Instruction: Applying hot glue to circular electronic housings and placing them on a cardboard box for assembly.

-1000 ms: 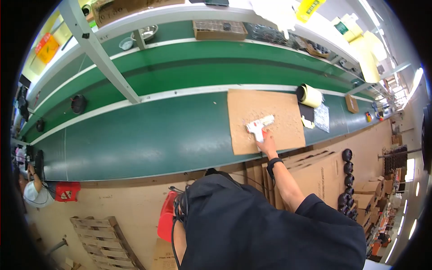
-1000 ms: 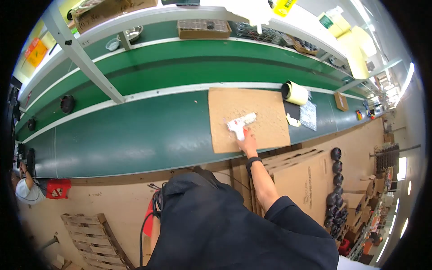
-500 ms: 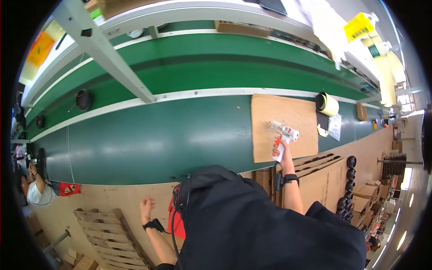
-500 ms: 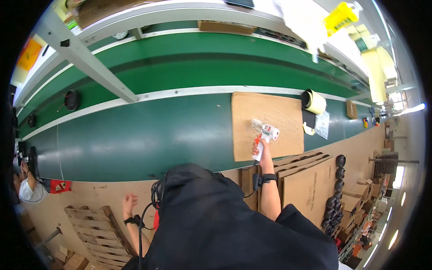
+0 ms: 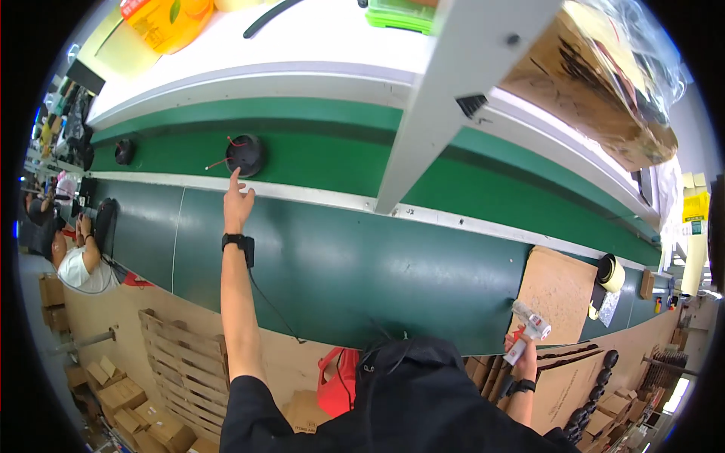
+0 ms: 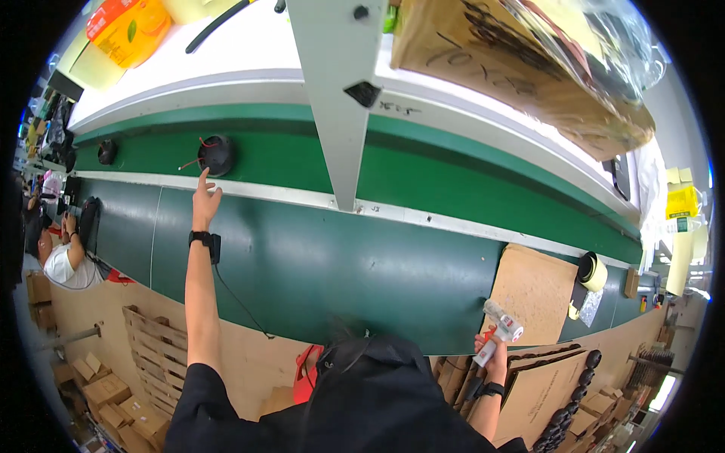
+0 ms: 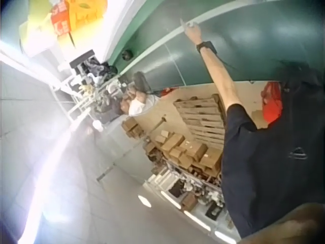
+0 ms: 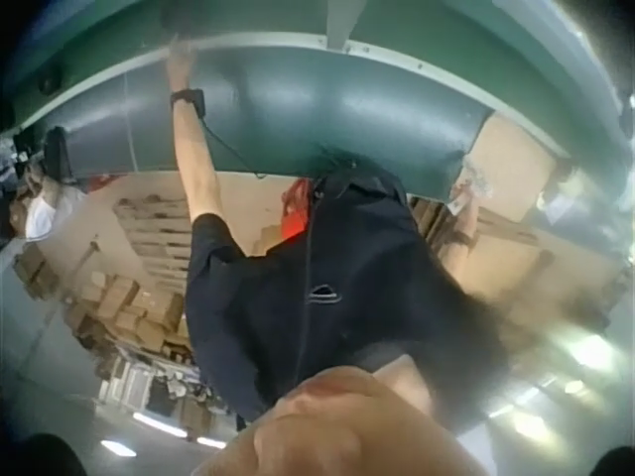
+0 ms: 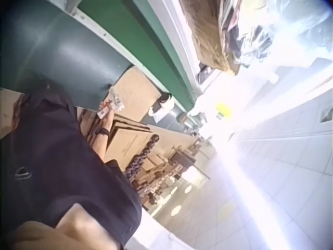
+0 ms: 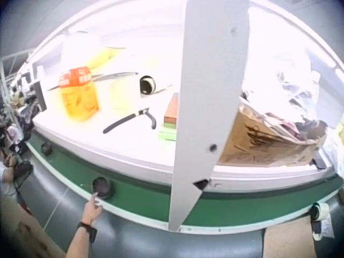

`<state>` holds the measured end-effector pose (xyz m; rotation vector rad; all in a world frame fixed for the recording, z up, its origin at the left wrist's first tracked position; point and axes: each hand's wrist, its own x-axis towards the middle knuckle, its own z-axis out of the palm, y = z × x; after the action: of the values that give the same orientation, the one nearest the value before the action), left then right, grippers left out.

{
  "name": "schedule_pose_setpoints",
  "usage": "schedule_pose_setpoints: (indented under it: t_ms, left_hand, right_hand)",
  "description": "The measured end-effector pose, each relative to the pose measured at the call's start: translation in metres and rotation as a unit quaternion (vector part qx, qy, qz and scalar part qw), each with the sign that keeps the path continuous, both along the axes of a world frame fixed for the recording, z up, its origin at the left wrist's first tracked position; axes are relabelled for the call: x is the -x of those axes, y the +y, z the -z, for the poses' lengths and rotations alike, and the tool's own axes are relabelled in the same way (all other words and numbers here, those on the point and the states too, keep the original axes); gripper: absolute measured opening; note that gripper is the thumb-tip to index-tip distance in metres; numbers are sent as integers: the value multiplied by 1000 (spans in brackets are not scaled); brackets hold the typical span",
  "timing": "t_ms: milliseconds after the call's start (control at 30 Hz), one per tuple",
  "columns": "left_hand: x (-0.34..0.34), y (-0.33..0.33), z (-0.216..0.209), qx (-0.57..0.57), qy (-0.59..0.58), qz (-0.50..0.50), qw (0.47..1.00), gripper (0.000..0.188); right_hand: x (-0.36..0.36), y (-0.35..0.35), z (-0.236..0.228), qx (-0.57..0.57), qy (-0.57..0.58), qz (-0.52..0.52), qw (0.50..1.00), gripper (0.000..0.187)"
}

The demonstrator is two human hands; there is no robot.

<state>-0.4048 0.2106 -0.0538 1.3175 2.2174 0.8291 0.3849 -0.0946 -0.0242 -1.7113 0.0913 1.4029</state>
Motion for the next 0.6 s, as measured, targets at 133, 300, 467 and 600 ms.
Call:
schedule_pose_setpoints:
  t_ms: [133, 300, 467, 600]
  left_hand:
    - [20, 41, 18, 61, 141, 5, 988, 67]
    - [25, 60, 52, 33, 150, 49, 987, 41]
    - [49, 47, 86, 10, 144, 112, 983, 66]
    - [48, 46, 67, -1, 145, 175, 974, 29]
  right_hand:
    - [15, -11, 2, 23, -15, -35, 999, 44]
    - [19, -29, 2, 24, -90, -36, 995, 46]
    - [15, -28, 13, -34, -151, -42, 987, 29]
    - [25, -18, 18, -35, -235, -30, 971, 31]
